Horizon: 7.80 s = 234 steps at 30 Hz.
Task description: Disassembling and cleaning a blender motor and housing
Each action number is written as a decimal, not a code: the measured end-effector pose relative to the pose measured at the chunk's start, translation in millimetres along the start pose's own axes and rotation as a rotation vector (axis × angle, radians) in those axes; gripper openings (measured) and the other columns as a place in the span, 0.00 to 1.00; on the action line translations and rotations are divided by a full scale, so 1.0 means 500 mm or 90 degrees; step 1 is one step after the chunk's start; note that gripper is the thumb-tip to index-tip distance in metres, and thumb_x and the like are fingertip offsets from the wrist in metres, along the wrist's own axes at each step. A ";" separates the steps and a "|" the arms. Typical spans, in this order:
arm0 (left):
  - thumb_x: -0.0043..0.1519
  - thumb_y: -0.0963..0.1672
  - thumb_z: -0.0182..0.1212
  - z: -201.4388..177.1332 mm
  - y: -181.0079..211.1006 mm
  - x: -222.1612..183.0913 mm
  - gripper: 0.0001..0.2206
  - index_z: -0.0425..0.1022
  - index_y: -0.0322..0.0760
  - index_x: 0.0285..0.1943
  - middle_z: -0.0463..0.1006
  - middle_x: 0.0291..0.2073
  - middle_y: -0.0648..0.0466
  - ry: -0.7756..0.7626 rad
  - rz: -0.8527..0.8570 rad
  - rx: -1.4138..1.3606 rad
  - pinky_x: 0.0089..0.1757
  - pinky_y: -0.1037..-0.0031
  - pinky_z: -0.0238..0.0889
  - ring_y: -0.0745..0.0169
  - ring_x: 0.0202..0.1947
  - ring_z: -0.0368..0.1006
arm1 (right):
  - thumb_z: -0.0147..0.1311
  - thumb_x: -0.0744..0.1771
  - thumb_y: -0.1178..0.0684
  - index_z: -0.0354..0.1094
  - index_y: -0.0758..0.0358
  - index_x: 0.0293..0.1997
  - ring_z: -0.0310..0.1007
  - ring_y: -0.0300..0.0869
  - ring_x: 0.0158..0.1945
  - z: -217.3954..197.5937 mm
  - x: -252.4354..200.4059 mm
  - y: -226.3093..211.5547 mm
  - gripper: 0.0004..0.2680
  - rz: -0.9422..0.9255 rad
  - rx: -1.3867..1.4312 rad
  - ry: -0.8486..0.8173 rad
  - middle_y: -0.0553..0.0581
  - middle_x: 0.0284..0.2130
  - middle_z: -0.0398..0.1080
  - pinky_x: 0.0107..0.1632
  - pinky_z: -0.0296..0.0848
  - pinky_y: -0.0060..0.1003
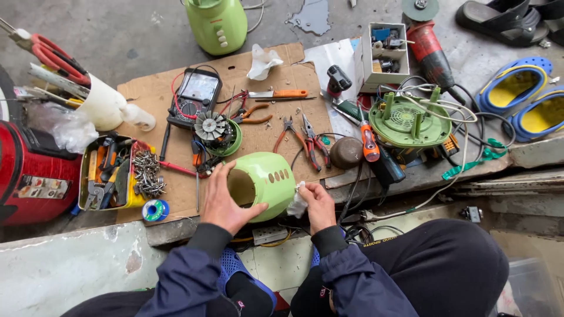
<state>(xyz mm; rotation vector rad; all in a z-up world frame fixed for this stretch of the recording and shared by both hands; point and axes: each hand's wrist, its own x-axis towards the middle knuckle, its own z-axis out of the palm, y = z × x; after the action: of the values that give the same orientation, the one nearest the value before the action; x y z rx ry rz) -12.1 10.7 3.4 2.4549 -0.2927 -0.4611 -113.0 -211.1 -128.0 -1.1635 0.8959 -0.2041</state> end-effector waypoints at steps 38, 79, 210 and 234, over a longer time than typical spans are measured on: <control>0.37 0.49 0.85 0.069 0.023 -0.234 0.54 0.60 0.51 0.79 0.54 0.82 0.41 0.302 0.418 0.174 0.76 0.41 0.49 0.33 0.83 0.50 | 0.44 0.73 0.50 0.72 0.63 0.70 0.51 0.51 0.84 0.050 -0.223 -0.237 0.18 -0.614 -0.481 -0.307 0.60 0.73 0.69 0.85 0.33 0.54; 0.42 0.66 0.82 0.005 0.034 -0.179 0.72 0.32 0.51 0.91 0.41 0.85 0.32 0.148 -0.010 -0.245 0.75 0.34 0.41 0.29 0.84 0.42 | 0.71 0.69 0.44 0.80 0.61 0.43 0.82 0.42 0.26 0.049 0.031 -0.108 0.11 -0.069 0.108 -0.022 0.61 0.26 0.79 0.26 0.84 0.36; 0.50 0.44 0.68 0.077 -0.057 -0.062 0.56 0.38 0.46 0.91 0.42 0.84 0.22 0.142 0.070 -0.262 0.75 0.33 0.38 0.18 0.83 0.42 | 0.68 0.68 0.56 0.81 0.63 0.54 0.81 0.38 0.36 0.056 -0.057 -0.064 0.09 -0.156 -0.046 -0.116 0.56 0.37 0.82 0.41 0.83 0.31; 0.40 0.57 0.90 0.095 -0.062 0.019 0.68 0.42 0.62 0.89 0.49 0.85 0.40 0.045 0.033 -0.068 0.70 0.33 0.57 0.31 0.83 0.51 | 0.75 0.64 0.55 0.82 0.60 0.48 0.77 0.32 0.37 0.088 -0.073 -0.031 0.10 -0.134 -0.074 -0.075 0.50 0.32 0.81 0.42 0.77 0.26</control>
<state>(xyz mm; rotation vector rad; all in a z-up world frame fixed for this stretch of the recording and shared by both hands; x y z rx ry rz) -19.2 6.9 -53.8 2.3482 -0.2948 -0.3572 -101.3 -165.8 -91.9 -1.3643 0.6879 -0.2542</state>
